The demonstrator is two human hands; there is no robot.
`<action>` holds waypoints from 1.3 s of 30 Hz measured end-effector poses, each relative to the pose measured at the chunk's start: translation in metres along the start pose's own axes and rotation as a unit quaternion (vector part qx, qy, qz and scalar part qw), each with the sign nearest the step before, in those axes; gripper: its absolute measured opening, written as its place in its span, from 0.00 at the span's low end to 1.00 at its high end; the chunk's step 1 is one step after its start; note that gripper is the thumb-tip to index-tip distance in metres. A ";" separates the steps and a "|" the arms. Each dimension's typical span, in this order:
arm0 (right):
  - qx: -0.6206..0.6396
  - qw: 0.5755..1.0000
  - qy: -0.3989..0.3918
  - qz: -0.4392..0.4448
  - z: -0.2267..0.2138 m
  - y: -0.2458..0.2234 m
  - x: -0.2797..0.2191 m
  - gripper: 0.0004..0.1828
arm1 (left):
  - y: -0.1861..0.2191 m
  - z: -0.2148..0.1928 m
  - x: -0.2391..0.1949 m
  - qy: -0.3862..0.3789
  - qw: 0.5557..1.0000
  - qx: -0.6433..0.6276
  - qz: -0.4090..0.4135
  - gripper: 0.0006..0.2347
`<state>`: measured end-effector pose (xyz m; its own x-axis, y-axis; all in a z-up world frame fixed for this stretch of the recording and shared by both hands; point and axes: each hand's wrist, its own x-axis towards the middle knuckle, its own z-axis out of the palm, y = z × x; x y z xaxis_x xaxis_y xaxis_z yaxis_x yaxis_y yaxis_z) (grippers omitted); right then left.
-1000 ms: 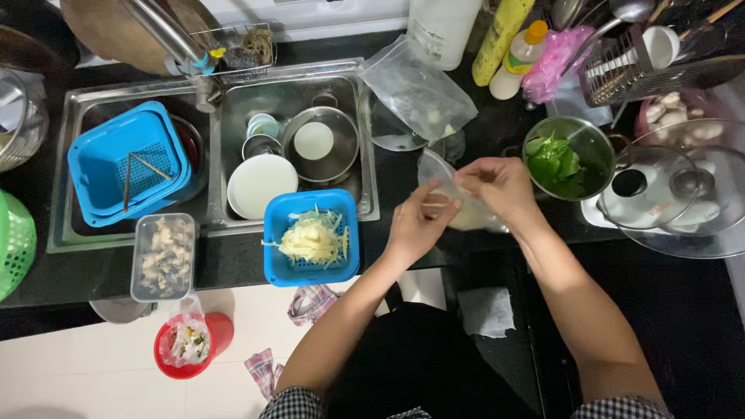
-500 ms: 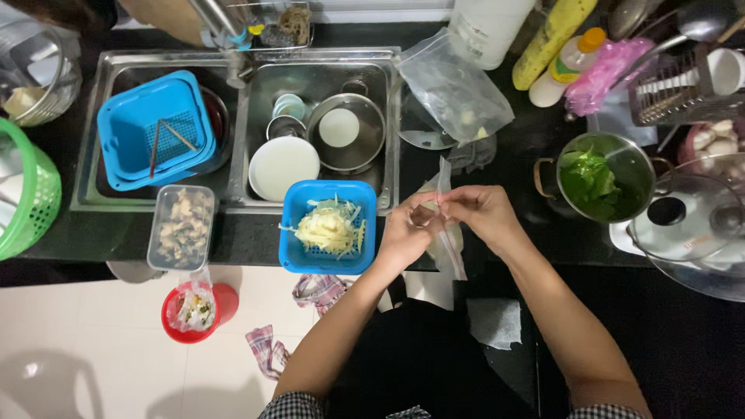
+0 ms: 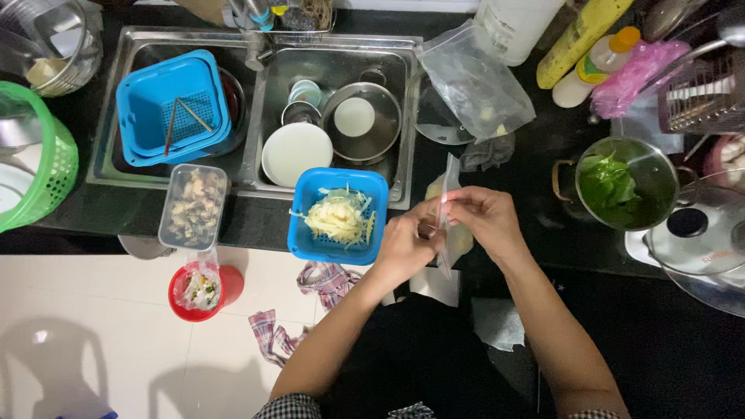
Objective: The person transfers sliced cabbage from a plastic bag into a blue colander, rinses it under running water, and then uses a knife to peel a clove of garlic. The person handles the cabbage and garlic in a cluttered kitchen sink area.
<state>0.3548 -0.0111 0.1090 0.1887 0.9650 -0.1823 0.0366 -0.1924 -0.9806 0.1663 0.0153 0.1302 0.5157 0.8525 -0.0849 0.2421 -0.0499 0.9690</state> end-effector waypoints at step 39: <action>-0.338 0.921 0.096 -0.169 -0.023 -0.090 -0.094 0.10 | 0.008 0.001 -0.042 0.125 0.991 0.037 -0.011 0.19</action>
<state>0.3565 -0.0882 0.2160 0.2226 0.9531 0.2050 0.7151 -0.0167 -0.6988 0.1470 -0.0213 0.1410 0.2932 0.9554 -0.0361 0.3154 -0.0610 0.9470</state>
